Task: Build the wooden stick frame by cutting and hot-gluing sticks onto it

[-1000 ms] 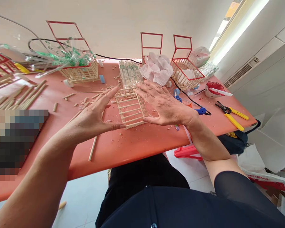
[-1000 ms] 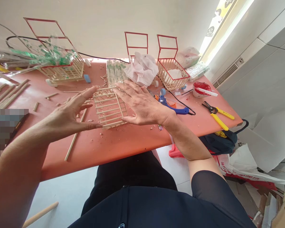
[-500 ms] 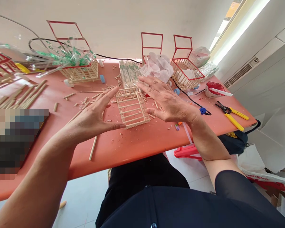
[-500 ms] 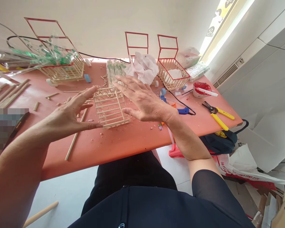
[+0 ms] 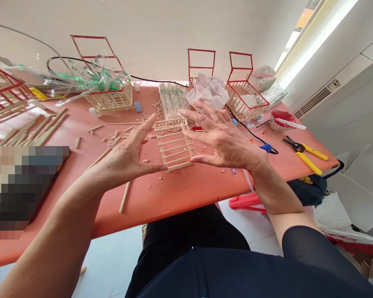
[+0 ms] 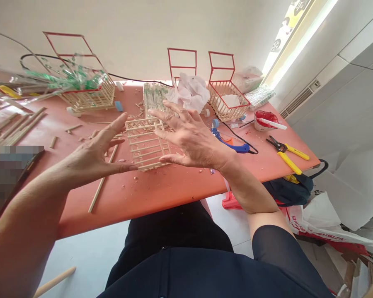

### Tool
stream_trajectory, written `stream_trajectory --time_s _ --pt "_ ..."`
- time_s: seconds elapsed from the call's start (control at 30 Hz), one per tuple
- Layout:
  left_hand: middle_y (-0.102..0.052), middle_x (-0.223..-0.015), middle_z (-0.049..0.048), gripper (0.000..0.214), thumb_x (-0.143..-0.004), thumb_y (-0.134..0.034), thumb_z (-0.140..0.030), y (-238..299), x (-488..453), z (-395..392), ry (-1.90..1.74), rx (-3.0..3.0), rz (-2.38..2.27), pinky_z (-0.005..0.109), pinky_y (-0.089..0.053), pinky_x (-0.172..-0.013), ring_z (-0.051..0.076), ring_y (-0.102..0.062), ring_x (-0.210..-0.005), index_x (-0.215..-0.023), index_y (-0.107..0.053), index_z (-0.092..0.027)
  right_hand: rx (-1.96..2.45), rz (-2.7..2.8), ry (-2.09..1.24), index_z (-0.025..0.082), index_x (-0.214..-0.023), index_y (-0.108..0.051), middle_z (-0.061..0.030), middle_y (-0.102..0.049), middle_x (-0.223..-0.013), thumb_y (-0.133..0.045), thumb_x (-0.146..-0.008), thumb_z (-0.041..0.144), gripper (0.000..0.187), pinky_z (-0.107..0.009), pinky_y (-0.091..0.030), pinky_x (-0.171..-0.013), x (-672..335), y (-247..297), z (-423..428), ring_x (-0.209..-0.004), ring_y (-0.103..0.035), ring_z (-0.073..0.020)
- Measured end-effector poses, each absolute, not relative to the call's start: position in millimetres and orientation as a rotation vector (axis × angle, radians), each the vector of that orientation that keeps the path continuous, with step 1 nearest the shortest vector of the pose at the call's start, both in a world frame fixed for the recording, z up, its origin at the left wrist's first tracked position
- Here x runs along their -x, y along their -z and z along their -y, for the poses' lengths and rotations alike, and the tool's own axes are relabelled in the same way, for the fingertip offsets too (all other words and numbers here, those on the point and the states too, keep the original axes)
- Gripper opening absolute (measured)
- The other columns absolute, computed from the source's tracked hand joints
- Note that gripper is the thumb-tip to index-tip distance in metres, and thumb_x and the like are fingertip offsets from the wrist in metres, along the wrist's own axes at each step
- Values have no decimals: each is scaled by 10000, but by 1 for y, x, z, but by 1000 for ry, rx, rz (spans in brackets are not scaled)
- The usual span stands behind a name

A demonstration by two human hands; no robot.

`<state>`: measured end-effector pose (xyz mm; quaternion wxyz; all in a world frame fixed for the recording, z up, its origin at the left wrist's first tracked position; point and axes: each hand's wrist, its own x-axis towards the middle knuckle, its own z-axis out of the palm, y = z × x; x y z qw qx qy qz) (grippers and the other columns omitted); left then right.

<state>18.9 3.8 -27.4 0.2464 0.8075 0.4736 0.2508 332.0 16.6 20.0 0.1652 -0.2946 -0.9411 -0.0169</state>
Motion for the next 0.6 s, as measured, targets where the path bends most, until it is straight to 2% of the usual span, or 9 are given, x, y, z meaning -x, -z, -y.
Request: stream_trajectory --time_s 0.1,0.27,0.47,0.6 --pt "-236 -1877 103 1351 -749 -664 -1004 26 -20 -4 -676 -2170 -1300 561 -479 -1287 412 -345 -1688 -1802 -146 -334 842 2690 72 264 -1507 -686 -110 -405 -1808 -688 -1049 493 512 -752 -228 -1307 -332 -19 -16 -1682 -276 -457" --pt "-249 -1868 141 1425 -703 -625 -1054 25 -22 -5 -661 -2166 -1301 590 -450 -1302 429 -382 -1666 -1801 -157 -277 829 2692 66 232 -1502 -685 -150 -434 -1787 -669 -1059 505 521 -749 -224 -1301 -333 -18 -18 -1670 -291 -460" --pt "-222 -1866 182 1366 -778 -655 -989 21 -24 -1 -661 -2154 -1308 577 -464 -1295 433 -368 -1671 -1796 -177 -213 840 2687 -21 287 -1524 -669 -121 -428 -1792 -693 -1014 627 613 -752 -265 -1302 -333 -22 -20 -1674 -293 -459" --pt "-236 -1863 182 1372 -771 -645 -1001 19 -26 0 -645 -2143 -1310 578 -453 -1303 435 -390 -1660 -1802 -161 -237 845 2682 -33 301 -1501 -688 -99 -434 -1793 -706 -1022 543 537 -771 -242 -1303 -332 -23 -17 -1673 -294 -461"
